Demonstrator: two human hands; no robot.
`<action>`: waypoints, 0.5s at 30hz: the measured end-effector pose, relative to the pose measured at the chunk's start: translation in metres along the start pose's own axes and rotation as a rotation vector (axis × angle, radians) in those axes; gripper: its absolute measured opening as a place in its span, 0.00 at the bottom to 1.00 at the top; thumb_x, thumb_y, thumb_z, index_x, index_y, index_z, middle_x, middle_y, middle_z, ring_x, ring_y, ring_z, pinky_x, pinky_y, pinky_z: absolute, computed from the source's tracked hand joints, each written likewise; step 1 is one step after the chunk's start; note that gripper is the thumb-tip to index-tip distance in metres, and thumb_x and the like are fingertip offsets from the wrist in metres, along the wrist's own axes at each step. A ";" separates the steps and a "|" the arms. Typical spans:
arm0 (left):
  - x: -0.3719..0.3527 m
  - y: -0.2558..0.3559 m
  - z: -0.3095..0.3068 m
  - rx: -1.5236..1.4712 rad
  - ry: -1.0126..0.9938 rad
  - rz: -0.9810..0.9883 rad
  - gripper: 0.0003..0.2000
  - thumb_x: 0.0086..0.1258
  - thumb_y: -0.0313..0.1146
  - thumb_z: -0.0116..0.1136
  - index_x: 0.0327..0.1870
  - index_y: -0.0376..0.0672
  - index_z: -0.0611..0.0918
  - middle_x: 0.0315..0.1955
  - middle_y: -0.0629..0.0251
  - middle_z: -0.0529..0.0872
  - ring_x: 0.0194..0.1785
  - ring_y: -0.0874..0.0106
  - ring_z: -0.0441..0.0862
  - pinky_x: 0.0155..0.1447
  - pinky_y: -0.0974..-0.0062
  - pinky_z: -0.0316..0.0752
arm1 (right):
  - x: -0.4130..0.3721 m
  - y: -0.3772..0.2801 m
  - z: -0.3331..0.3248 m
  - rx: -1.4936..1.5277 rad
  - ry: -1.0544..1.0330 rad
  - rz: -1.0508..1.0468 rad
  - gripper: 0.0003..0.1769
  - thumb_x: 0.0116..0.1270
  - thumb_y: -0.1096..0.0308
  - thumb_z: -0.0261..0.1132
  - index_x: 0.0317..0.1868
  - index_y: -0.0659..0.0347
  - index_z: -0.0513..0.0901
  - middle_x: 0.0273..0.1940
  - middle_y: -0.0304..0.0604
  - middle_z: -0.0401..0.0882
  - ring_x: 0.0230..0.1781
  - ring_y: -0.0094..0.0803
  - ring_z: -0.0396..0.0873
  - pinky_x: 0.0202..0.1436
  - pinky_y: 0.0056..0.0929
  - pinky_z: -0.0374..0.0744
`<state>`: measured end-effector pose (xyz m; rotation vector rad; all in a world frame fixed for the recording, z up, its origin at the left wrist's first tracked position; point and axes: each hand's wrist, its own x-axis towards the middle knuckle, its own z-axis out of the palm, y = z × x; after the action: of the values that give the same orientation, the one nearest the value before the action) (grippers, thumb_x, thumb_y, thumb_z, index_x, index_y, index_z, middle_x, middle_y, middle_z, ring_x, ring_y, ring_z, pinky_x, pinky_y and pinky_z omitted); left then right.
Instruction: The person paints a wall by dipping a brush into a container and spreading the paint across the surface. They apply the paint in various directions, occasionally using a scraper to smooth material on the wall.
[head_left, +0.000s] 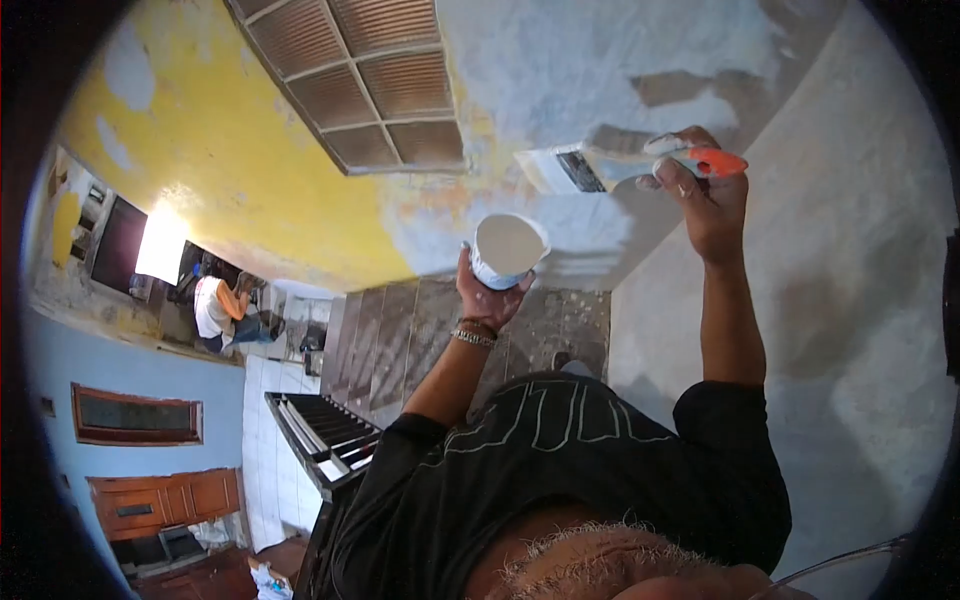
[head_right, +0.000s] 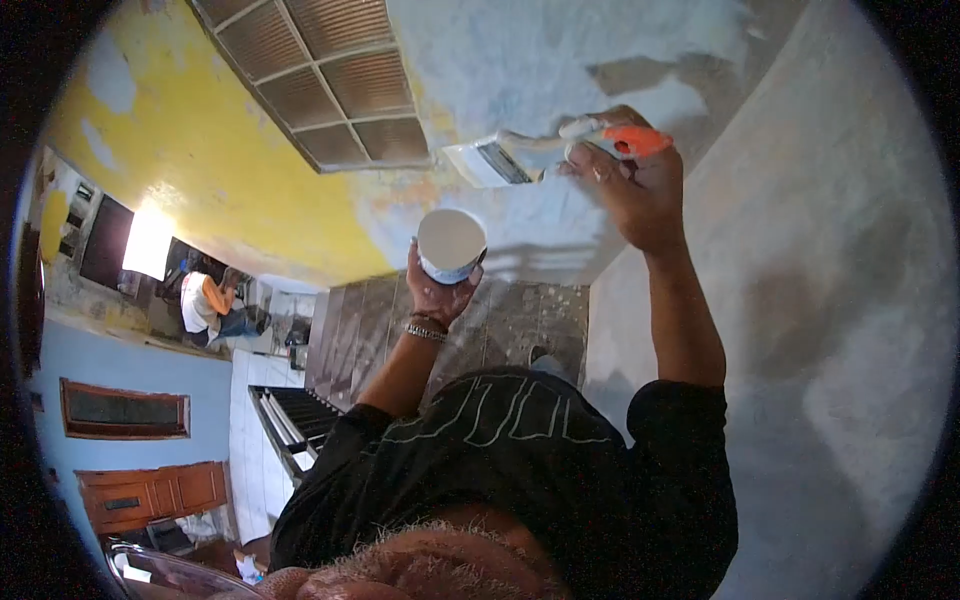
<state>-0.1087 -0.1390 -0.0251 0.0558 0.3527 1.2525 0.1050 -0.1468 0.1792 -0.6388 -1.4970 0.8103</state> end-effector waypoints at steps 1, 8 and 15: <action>0.000 -0.001 0.004 0.051 -0.001 -0.008 0.32 0.61 0.64 0.39 0.55 0.46 0.71 0.46 0.58 0.78 0.44 0.59 0.78 0.34 0.69 0.80 | 0.002 0.004 -0.003 0.008 0.002 0.011 0.08 0.58 0.79 0.61 0.38 0.72 0.76 0.35 0.43 0.76 0.35 0.26 0.77 0.38 0.24 0.79; 0.016 -0.010 0.015 0.034 -0.071 -0.013 0.32 0.62 0.64 0.38 0.55 0.45 0.70 0.47 0.59 0.78 0.45 0.62 0.78 0.37 0.67 0.80 | 0.023 0.014 -0.006 -0.213 -0.365 -0.108 0.06 0.58 0.77 0.62 0.35 0.71 0.77 0.32 0.42 0.75 0.30 0.23 0.76 0.31 0.20 0.74; 0.050 -0.018 0.016 0.082 -0.141 -0.021 0.32 0.64 0.63 0.33 0.60 0.48 0.68 0.52 0.63 0.75 0.51 0.63 0.76 0.43 0.63 0.77 | 0.045 0.051 -0.005 -0.338 -0.426 0.217 0.08 0.58 0.73 0.64 0.33 0.69 0.76 0.29 0.39 0.74 0.26 0.21 0.75 0.30 0.20 0.75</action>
<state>-0.0738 -0.0957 -0.0261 0.2085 0.2816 1.2063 0.1027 -0.0804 0.1655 -0.9332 -2.0027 0.9042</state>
